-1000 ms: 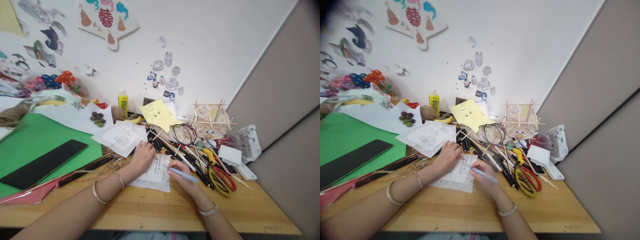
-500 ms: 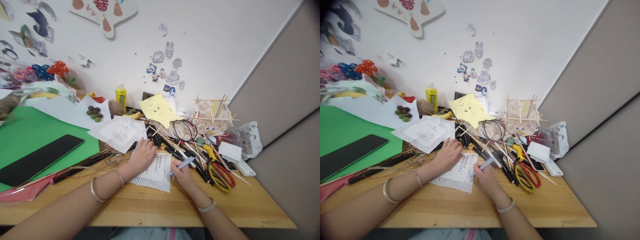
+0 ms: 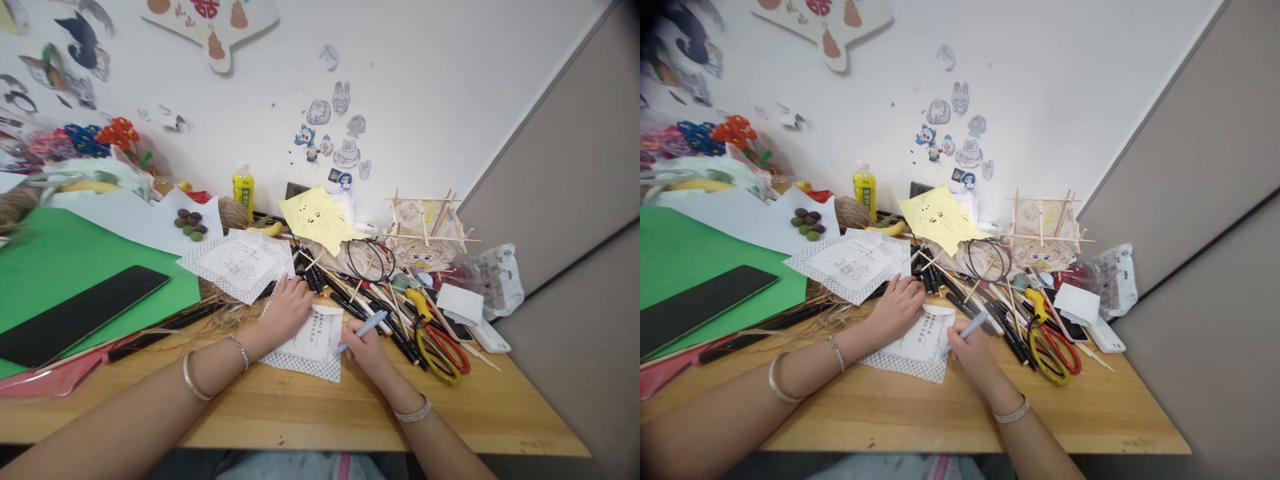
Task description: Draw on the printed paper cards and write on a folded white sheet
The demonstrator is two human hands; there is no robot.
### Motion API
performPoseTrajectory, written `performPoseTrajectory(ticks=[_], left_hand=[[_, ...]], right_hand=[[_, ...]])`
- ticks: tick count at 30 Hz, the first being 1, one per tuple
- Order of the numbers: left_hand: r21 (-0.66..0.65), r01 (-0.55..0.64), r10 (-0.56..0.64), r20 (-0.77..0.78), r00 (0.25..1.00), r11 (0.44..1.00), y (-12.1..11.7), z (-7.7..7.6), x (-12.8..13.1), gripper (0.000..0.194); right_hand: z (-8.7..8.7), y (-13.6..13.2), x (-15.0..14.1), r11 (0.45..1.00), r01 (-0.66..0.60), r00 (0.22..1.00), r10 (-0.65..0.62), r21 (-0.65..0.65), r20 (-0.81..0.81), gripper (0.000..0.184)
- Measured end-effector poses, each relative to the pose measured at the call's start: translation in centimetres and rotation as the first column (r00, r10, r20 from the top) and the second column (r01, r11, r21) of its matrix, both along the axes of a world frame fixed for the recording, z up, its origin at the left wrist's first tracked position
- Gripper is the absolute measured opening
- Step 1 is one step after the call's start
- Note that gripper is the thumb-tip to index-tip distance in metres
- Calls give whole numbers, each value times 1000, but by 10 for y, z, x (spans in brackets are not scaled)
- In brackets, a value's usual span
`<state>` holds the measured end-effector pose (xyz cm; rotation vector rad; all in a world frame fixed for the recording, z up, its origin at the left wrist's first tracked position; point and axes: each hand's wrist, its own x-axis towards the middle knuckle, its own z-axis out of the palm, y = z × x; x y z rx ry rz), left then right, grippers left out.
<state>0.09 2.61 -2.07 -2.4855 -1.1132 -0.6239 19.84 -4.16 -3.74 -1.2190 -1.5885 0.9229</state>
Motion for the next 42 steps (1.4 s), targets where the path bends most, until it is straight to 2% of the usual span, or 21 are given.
performPoseTrajectory(ticks=[21, 33, 42], left_hand=[[-12, -17, 17, -35, 999, 1000, -1, 3, 0, 9], [14, -85, 85, -54, 995, 996, -3, 3, 1, 11], [47, -151, 153, -38, 988, 987, -7, 4, 0, 21]], right_hand=[[-2, -2, 1, 999, -29, 999, 28, -35, -18, 37], [10, -6, -3, 990, 123, 992, -122, 64, -22, 35], [7, -5, -3, 963, 216, 973, -226, 163, 46, 35]])
